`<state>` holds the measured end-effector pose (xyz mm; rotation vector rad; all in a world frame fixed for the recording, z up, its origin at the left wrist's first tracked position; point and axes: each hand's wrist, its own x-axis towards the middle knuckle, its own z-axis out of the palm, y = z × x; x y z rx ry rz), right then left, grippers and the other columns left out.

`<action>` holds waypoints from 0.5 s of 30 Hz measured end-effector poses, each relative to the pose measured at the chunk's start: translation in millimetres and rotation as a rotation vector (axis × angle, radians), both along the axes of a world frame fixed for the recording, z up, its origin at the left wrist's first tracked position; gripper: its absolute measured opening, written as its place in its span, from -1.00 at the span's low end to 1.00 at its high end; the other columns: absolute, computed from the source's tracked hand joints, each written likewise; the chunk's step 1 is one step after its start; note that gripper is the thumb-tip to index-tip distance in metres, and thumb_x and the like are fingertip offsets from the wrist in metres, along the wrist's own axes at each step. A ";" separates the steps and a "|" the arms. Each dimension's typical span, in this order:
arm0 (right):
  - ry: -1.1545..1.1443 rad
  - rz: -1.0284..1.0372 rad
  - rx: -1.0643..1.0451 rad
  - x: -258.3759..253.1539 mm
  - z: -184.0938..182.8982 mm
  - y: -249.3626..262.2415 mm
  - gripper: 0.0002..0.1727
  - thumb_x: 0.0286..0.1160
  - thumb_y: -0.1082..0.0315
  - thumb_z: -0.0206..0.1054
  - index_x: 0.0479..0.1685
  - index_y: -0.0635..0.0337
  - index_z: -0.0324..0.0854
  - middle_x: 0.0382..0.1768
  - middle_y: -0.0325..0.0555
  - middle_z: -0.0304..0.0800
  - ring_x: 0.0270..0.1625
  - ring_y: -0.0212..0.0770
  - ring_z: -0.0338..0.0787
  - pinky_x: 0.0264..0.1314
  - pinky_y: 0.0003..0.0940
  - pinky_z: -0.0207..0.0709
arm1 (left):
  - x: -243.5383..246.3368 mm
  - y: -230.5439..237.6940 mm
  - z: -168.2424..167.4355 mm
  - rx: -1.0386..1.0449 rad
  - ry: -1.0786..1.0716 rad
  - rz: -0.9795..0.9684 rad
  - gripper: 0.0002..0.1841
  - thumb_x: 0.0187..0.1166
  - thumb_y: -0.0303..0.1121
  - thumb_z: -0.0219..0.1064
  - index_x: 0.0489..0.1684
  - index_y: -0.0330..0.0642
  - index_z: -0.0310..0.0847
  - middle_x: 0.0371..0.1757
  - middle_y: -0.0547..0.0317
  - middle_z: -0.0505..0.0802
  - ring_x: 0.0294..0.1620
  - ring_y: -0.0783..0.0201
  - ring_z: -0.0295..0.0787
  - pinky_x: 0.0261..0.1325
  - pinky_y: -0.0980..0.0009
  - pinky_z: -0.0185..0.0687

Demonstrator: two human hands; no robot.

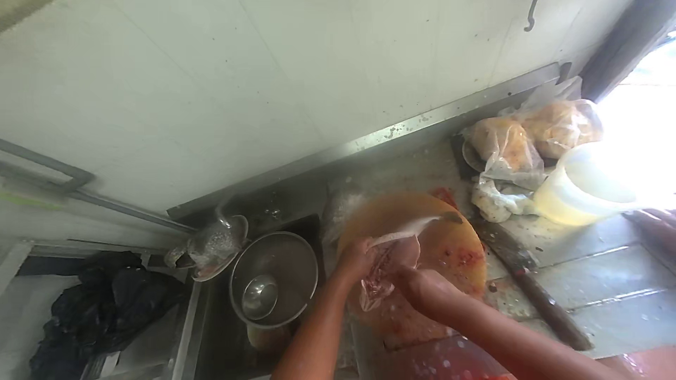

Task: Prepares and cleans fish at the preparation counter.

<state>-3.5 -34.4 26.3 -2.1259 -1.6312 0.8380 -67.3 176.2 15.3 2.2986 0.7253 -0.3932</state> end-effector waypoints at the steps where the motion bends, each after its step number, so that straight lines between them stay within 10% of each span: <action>1: 0.008 0.027 -0.025 0.2 -2.8 2.8 -0.57 0.70 0.52 0.08 0.48 0.16 0.58 0.38 0.16 0.63 0.05 0.24 0.85 0.07 0.24 0.75 | 0.0 -0.6 -0.6 0.011 0.002 -0.007 -0.65 0.76 -0.20 0.20 0.29 -0.22 0.67 0.15 -0.14 0.82 0.21 -0.06 0.78 0.34 -0.16 0.63; 10: 0.009 0.078 -0.004 19.8 -3.8 8.1 -0.63 0.74 0.43 0.11 0.38 0.04 0.67 0.35 0.00 0.70 0.14 0.12 0.85 0.13 0.20 0.73 | 0.5 0.3 0.9 0.035 0.010 -0.042 -0.69 0.77 -0.22 0.19 0.22 -0.22 0.69 0.13 -0.11 0.82 0.18 -0.03 0.78 0.32 -0.12 0.64; 15: 0.037 0.175 -0.098 14.1 15.9 0.7 -0.67 0.78 0.42 0.04 0.32 0.19 0.64 0.18 0.21 0.74 0.05 0.32 0.83 0.08 0.36 0.67 | 2.8 1.9 3.8 0.054 -0.013 -0.024 -0.69 0.73 -0.22 0.23 0.18 -0.24 0.71 0.14 -0.12 0.82 0.21 -0.03 0.77 0.34 -0.11 0.63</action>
